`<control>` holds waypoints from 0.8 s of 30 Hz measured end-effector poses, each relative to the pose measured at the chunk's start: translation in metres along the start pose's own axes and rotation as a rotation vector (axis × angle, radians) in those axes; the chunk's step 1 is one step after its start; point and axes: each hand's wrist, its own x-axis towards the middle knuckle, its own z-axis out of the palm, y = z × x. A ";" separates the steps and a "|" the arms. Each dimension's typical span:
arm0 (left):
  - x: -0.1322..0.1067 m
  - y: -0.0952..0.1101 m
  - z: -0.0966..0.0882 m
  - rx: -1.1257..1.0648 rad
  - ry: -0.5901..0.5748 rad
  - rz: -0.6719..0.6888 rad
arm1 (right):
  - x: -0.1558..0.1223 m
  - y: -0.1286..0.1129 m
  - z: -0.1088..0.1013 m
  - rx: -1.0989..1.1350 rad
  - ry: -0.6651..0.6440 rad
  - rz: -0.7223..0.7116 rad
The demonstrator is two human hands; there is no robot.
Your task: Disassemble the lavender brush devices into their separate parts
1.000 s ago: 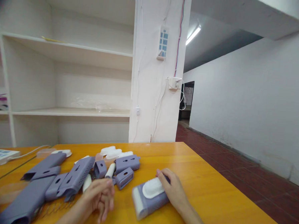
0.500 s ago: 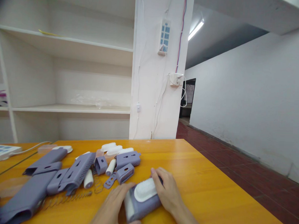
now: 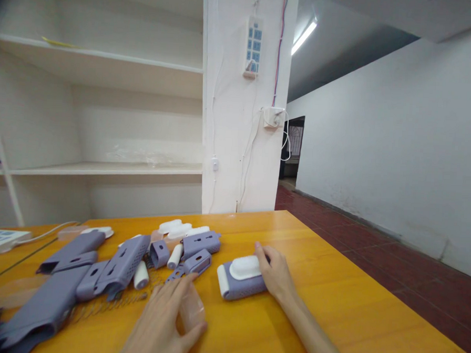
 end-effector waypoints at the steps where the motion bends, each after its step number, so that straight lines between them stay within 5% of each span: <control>1: 0.000 -0.005 0.000 0.038 0.008 -0.003 | 0.001 0.004 -0.002 0.004 0.003 0.009; 7: 0.003 -0.025 0.006 0.340 0.242 0.057 | -0.002 0.005 -0.004 0.070 -0.030 0.063; 11: 0.003 -0.025 0.017 0.300 0.334 0.168 | -0.007 -0.005 0.001 0.073 -0.029 0.084; 16: 0.002 -0.013 0.040 -0.016 0.178 0.281 | -0.017 -0.023 0.013 0.105 -0.052 0.054; 24: 0.003 -0.001 0.032 -0.409 -0.016 0.016 | -0.028 -0.051 0.019 0.092 -0.152 -0.108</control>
